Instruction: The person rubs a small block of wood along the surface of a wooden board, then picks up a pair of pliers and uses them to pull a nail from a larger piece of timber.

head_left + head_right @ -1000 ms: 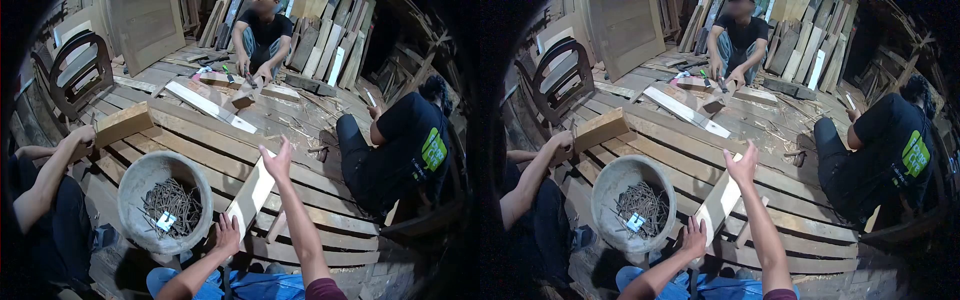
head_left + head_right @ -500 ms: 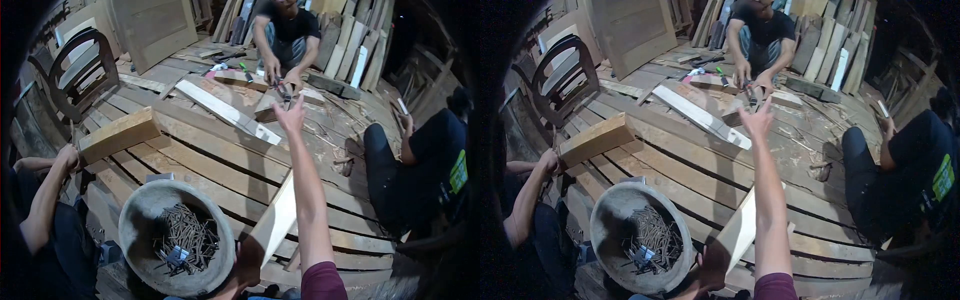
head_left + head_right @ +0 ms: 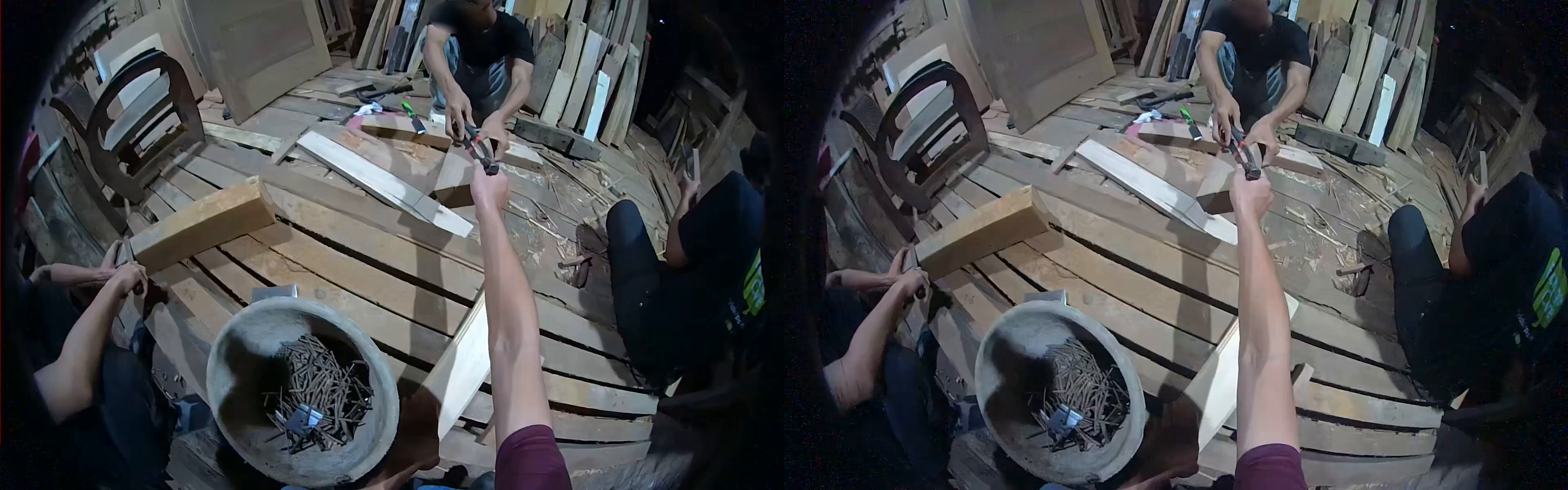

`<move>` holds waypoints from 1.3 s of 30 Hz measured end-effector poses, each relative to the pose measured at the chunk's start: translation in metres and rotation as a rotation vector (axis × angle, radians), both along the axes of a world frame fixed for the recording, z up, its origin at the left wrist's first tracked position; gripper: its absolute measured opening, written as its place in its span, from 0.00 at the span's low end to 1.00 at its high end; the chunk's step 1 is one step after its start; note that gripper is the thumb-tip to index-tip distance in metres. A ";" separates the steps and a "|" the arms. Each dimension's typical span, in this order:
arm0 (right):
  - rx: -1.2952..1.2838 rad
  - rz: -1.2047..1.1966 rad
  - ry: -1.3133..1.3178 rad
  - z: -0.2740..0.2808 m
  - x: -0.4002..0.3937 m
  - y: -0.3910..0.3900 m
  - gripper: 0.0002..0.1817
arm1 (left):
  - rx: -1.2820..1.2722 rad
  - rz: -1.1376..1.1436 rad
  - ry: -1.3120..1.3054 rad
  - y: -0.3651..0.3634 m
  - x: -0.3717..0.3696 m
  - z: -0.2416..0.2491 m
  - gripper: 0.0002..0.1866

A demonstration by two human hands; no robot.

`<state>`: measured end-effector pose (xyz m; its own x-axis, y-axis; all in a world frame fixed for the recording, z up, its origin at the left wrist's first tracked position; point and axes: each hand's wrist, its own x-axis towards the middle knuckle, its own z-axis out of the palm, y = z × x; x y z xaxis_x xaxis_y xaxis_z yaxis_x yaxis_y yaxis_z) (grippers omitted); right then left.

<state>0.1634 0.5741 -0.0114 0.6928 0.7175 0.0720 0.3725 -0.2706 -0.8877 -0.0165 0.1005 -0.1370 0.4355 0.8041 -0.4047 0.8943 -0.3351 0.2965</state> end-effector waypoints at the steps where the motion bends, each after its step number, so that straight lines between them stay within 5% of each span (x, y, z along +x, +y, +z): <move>1: 0.052 0.021 -0.037 0.006 -0.003 -0.007 0.32 | 0.001 0.003 0.001 0.001 0.001 0.000 0.51; 25: 0.255 -0.069 0.151 0.036 0.004 -0.046 0.22 | 0.101 0.035 0.003 0.001 0.005 -0.018 0.53; 28: 0.499 0.156 0.259 0.047 0.030 -0.108 0.19 | 0.685 0.107 0.153 -0.011 0.021 -0.072 0.53; 29: 0.417 0.171 0.268 0.045 0.043 -0.131 0.16 | 0.619 0.094 0.151 -0.008 0.023 -0.071 0.53; 30: 0.437 0.189 0.222 0.032 0.058 -0.153 0.16 | -0.181 0.048 0.046 0.016 0.017 -0.001 0.56; 31: 0.550 0.208 0.220 0.043 0.048 -0.194 0.18 | -0.231 0.096 -0.101 0.018 0.013 0.009 0.59; 32: 0.315 0.181 0.121 0.048 0.057 -0.241 0.18 | -0.223 0.074 -0.055 0.021 0.012 0.012 0.62; 37: 0.095 0.237 0.196 0.023 0.084 -0.431 0.13 | -0.134 0.159 -0.197 0.028 0.015 0.003 0.63; 39: -0.063 0.276 0.192 0.032 0.088 -0.492 0.13 | 0.002 0.324 -0.666 0.032 0.013 0.016 0.58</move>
<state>0.2511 0.0825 0.0206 0.4683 0.8788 -0.0911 0.2675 -0.2393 -0.9334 -0.0033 0.1327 -0.1208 0.3291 0.9345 -0.1355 0.5793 -0.0866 0.8105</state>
